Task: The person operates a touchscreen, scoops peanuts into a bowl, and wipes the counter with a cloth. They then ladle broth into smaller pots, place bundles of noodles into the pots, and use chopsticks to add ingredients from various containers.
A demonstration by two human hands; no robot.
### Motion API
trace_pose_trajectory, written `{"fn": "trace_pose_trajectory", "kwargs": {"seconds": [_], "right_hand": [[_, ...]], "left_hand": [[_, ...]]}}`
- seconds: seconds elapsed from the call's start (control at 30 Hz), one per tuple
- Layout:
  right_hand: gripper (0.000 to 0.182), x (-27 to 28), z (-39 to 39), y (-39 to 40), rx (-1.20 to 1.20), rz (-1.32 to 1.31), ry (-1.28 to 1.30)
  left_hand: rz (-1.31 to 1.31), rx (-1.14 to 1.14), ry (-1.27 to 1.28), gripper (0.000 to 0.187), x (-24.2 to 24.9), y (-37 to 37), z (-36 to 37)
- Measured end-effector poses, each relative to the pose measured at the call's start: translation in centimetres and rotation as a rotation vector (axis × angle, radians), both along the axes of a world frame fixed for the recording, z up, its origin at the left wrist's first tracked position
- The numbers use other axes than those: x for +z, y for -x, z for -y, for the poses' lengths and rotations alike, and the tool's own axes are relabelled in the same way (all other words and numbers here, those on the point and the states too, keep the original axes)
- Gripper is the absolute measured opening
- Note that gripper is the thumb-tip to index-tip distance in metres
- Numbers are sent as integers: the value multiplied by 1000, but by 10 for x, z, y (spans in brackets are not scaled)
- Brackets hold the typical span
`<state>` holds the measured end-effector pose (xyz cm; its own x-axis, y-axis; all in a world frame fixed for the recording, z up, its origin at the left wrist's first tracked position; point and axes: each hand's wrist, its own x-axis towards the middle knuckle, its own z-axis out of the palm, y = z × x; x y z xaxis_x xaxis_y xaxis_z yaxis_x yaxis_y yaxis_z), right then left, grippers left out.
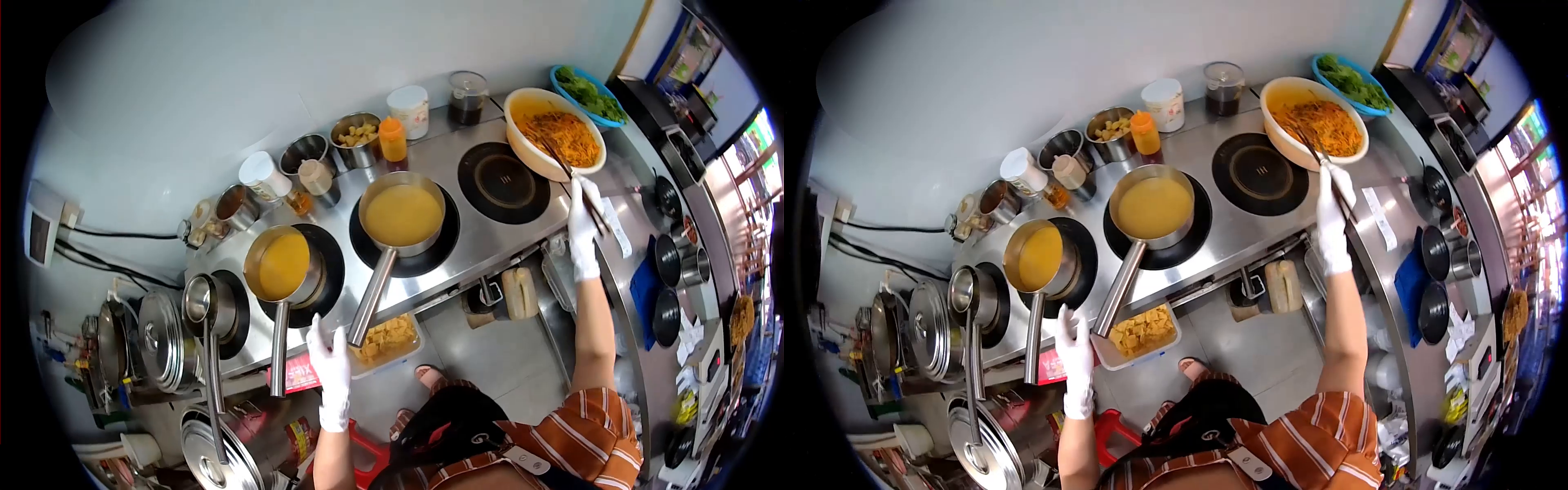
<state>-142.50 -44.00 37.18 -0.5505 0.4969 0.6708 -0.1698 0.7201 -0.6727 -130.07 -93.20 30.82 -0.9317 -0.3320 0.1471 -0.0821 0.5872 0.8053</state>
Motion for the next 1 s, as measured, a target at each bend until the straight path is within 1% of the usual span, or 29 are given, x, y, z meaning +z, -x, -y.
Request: {"fn": "trace_pose_trajectory", "kwargs": {"seconds": [0.03,0.07,0.1,0.13,0.17,0.2,0.23,0.27,0.3,0.33,0.37,0.4,0.47,0.5,0.53,0.6,0.63,0.67,0.7,0.8,0.87,0.93,1.0], "right_hand": [[15,-10,-18,26,-36,61,-30],[15,-16,-38,52,-46,122,-61],[16,-21,-56,73,11,165,30],[17,-39,-72,96,98,225,122],[27,-51,-87,111,88,244,-64],[28,-43,-71,112,205,314,202],[34,-102,-139,145,-44,586,-608],[47,-158,-203,177,-460,569,-1414],[49,-174,-240,232,-388,-76,-1821],[49,-184,-279,272,-268,-192,-1785],[53,-144,-234,209,25,30,-912],[53,-132,-182,191,23,108,-639],[52,-115,-100,167,121,100,-458],[52,-111,-69,154,184,104,-418],[52,-112,-38,136,256,107,-389],[52,-118,21,97,428,176,-337],[52,-124,46,75,520,230,-314],[52,-132,71,54,610,301,-297],[52,-141,92,31,700,385,-280],[52,-177,141,-43,914,722,-266],[52,-199,154,-92,1003,983,-290],[52,-219,155,-141,1046,1267,-335],[52,-231,150,-185,1050,1560,-356]], "left_hand": [[-51,62,-106,49,16,-16,-5],[-86,96,-29,46,17,-33,-2],[-136,67,37,43,25,-49,-3],[-170,65,119,40,34,-71,-6],[-77,105,138,34,36,-96,-7],[32,159,91,31,28,-124,-8],[65,149,149,31,23,-150,-7],[142,197,73,32,20,-173,-9],[194,257,115,33,15,-196,-13],[427,365,-57,35,24,-214,-17],[502,471,-243,35,21,-234,-19],[554,549,-442,36,10,-257,-20],[520,561,-163,35,-22,-303,-22],[571,586,-62,34,-10,-311,-27],[628,617,-66,35,-3,-324,-24],[677,731,-167,36,-11,-357,-19],[670,766,-170,37,-40,-382,-16],[692,826,-116,38,-32,-394,-14],[663,903,-52,34,-33,-410,-9],[556,1168,218,26,-34,-471,31],[565,1397,296,25,-18,-510,78],[538,1607,319,26,-41,-567,137],[565,1653,220,27,-61,-616,197]]}}
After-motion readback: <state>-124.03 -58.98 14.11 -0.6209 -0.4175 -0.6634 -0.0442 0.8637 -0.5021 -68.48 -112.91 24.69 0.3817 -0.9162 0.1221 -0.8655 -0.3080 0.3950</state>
